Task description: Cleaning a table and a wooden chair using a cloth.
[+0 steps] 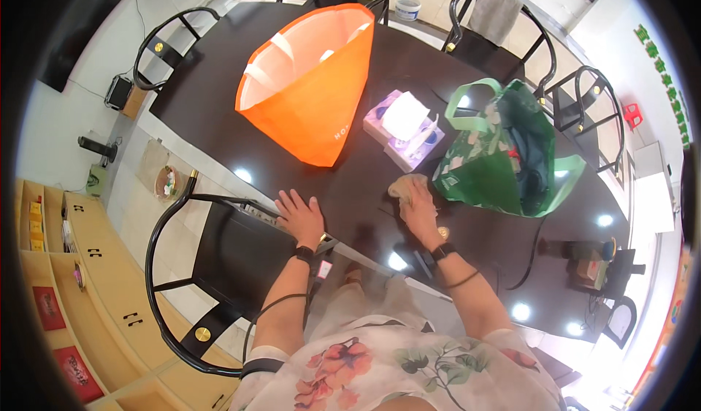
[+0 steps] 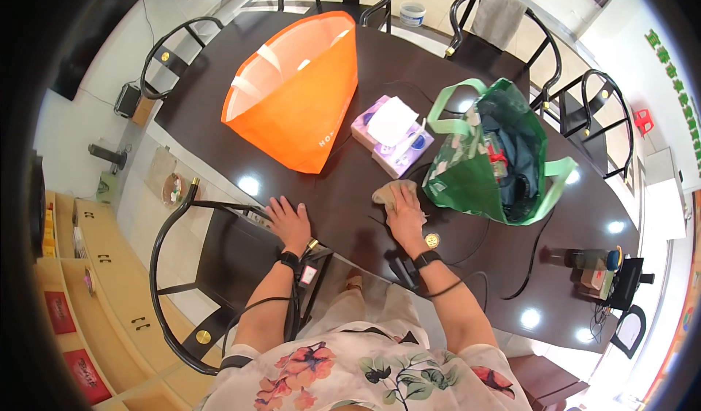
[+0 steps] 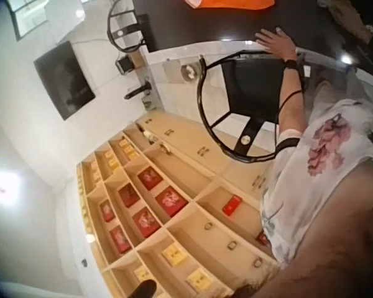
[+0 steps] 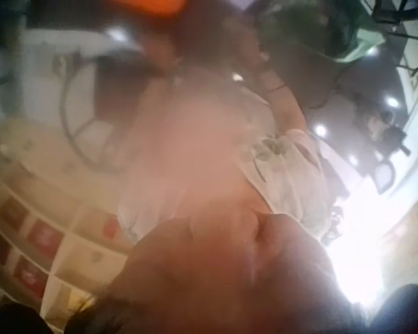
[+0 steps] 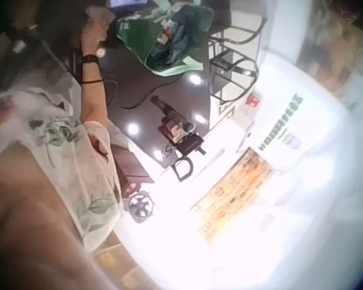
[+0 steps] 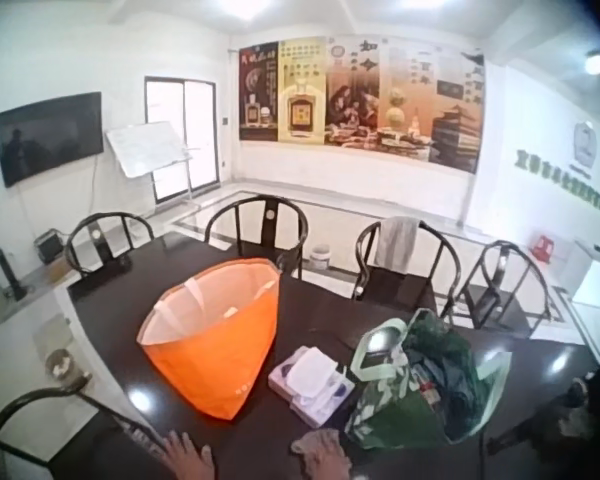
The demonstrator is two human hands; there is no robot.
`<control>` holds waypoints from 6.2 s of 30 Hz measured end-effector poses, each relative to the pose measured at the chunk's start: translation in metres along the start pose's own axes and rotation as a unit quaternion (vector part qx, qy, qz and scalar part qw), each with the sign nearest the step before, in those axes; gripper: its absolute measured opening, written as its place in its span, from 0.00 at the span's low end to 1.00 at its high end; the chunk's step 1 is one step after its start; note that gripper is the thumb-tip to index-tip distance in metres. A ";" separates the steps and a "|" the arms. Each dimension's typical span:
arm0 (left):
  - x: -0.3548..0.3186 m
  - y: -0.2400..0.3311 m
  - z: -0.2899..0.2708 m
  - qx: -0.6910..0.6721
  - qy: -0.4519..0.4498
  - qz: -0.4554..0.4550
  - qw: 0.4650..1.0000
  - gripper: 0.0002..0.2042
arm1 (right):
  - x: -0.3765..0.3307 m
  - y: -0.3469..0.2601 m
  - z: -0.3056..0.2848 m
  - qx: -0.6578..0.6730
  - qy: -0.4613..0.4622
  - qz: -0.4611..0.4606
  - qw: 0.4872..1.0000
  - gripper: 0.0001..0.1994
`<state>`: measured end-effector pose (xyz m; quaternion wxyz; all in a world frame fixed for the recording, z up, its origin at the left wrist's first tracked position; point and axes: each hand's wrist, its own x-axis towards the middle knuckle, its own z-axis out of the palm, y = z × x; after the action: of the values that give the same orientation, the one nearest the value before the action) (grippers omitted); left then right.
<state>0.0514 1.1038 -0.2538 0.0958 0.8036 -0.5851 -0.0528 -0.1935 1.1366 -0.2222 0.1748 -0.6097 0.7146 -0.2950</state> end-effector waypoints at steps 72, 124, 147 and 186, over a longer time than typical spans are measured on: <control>0.197 -0.099 0.001 0.078 0.043 -0.007 0.996 0.27 | -0.109 -0.016 0.006 -0.205 -0.277 -0.222 0.912 0.30; 0.267 0.041 -0.040 0.047 0.241 0.150 0.958 0.09 | -0.230 0.152 -0.149 -0.193 -0.063 0.322 0.925 0.32; 0.050 0.099 -0.043 -0.036 0.173 0.268 0.947 0.29 | -0.223 0.137 -0.135 -0.231 -0.002 0.288 0.929 0.28; -0.236 0.248 0.042 0.006 -0.148 0.588 0.795 0.24 | -0.228 0.142 -0.145 -0.178 0.177 0.183 0.950 0.16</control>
<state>-0.2603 1.2507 -0.2477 0.0162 0.2877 -0.9522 -0.1015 -0.3467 1.4011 -0.2266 -0.0147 -0.4276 0.8745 -0.2285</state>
